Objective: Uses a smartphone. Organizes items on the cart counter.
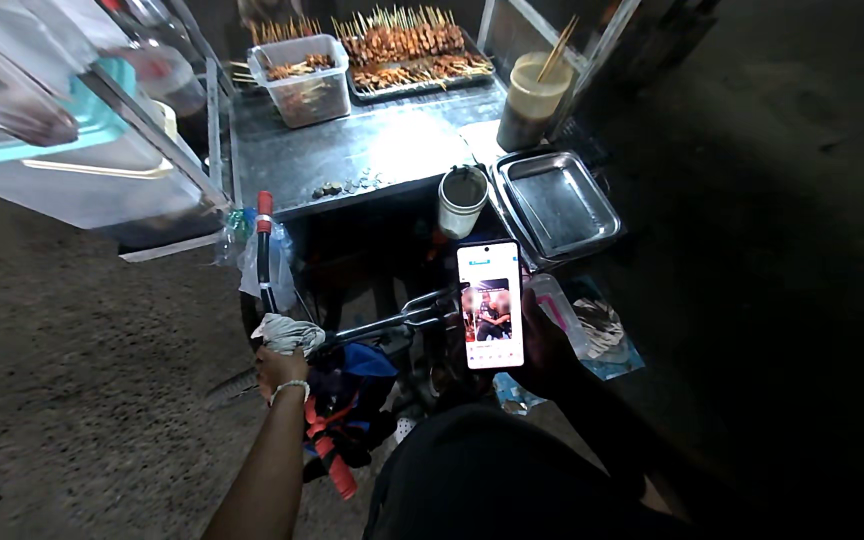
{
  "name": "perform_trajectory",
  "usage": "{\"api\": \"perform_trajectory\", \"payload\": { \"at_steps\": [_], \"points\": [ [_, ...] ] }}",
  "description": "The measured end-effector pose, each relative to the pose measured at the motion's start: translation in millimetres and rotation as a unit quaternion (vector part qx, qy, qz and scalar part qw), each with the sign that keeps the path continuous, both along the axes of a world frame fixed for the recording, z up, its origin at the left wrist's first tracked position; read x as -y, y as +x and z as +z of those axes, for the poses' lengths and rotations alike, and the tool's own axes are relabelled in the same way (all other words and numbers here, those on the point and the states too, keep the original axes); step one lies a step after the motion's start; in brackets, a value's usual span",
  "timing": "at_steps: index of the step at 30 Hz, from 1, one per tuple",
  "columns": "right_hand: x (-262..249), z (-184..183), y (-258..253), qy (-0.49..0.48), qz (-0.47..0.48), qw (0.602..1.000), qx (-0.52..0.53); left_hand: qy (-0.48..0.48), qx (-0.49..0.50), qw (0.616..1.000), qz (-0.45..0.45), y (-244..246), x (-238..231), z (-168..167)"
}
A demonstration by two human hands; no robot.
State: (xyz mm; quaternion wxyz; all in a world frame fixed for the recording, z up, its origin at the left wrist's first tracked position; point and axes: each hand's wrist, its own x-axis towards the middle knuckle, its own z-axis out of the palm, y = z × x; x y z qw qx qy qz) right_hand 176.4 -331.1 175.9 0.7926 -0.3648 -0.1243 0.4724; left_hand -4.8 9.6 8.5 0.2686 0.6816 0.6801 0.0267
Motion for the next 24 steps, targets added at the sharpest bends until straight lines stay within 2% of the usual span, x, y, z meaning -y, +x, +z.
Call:
{"api": "perform_trajectory", "payload": {
  "at_steps": [24],
  "points": [
    [-0.6,2.9,-4.3,-0.006,-0.020,1.000,0.015,-0.004,0.004,1.000,-0.003,0.1,-0.1,0.8]
  ]
}}
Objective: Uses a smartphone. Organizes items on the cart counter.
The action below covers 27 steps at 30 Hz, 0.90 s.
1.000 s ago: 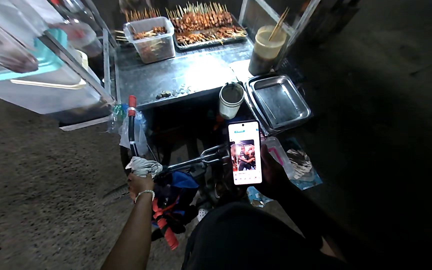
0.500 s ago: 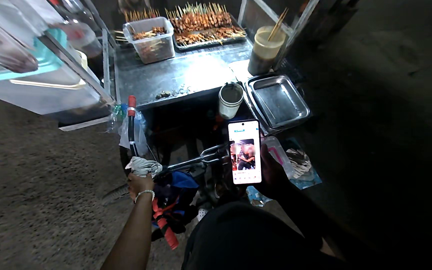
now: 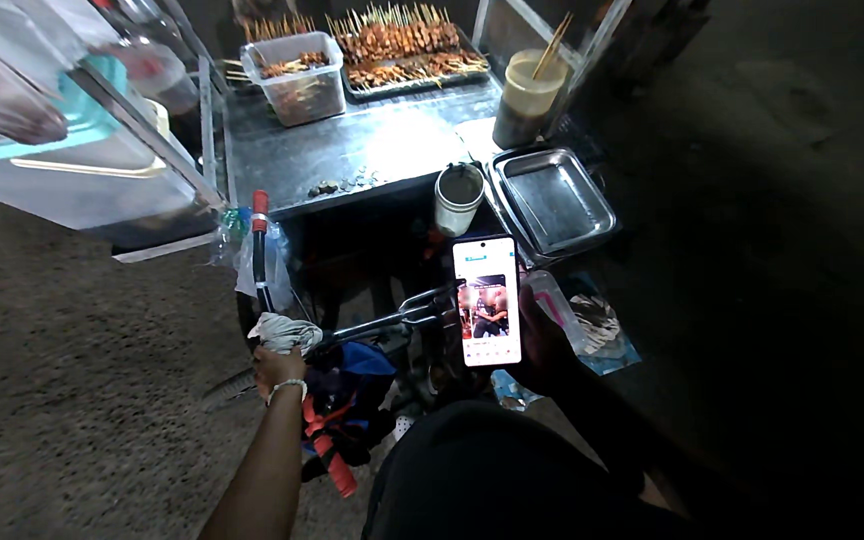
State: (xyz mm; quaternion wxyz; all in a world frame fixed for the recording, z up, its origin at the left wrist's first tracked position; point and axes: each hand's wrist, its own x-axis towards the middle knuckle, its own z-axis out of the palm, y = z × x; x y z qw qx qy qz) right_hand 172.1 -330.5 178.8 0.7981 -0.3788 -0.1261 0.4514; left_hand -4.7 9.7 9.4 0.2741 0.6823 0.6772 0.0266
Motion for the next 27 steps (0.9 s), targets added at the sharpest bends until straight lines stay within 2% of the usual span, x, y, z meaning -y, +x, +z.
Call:
{"api": "perform_trajectory", "payload": {
  "at_steps": [8,27],
  "points": [
    [-0.4,1.5,-1.3,-0.024,-0.025,0.999,-0.001,0.000,0.009,1.000,0.002,1.0,1.2,2.7],
    [2.5,4.1,-0.6,-0.006,0.006,1.000,-0.002,0.000,-0.009,1.000,0.005,0.7,0.7,-0.1]
  ]
}}
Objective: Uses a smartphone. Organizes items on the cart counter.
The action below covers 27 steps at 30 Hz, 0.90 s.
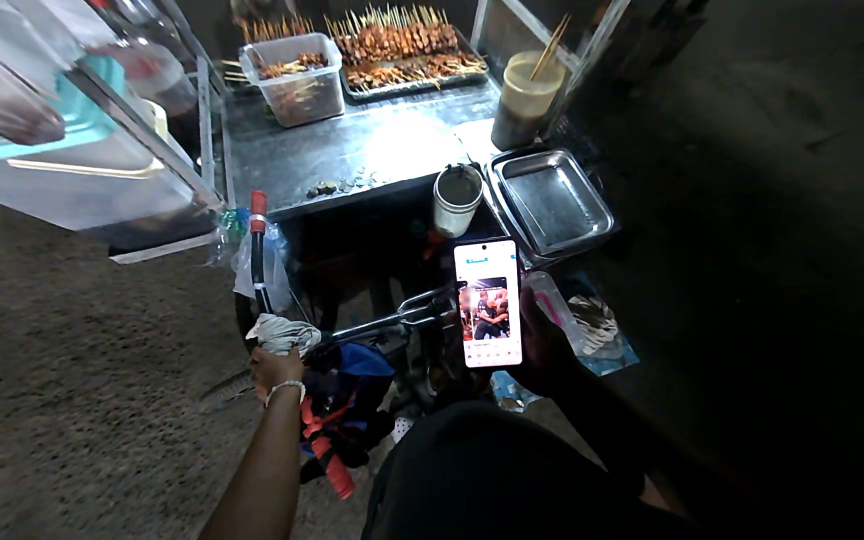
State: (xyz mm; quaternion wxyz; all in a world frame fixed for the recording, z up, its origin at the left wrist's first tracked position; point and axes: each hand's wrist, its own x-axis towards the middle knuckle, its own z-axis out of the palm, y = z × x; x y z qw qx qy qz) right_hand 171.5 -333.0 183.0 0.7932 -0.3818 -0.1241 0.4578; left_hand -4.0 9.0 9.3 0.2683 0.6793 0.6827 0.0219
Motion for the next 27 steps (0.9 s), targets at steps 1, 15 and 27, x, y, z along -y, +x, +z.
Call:
{"api": "perform_trajectory", "payload": {
  "at_steps": [1,15,27],
  "points": [
    [0.3,-0.4,0.4,0.003,0.005,1.000,0.002,0.000,0.002,1.000,-0.001,-0.4,-0.4,-0.5],
    [1.6,-0.8,0.8,-0.002,0.013,1.000,0.004,0.002,0.006,1.000,0.002,-0.8,-2.1,-2.4],
    [3.4,-4.8,2.8,-0.010,0.024,1.000,0.011,0.006,0.001,1.000,0.003,-0.5,-2.3,-3.3]
  ]
}}
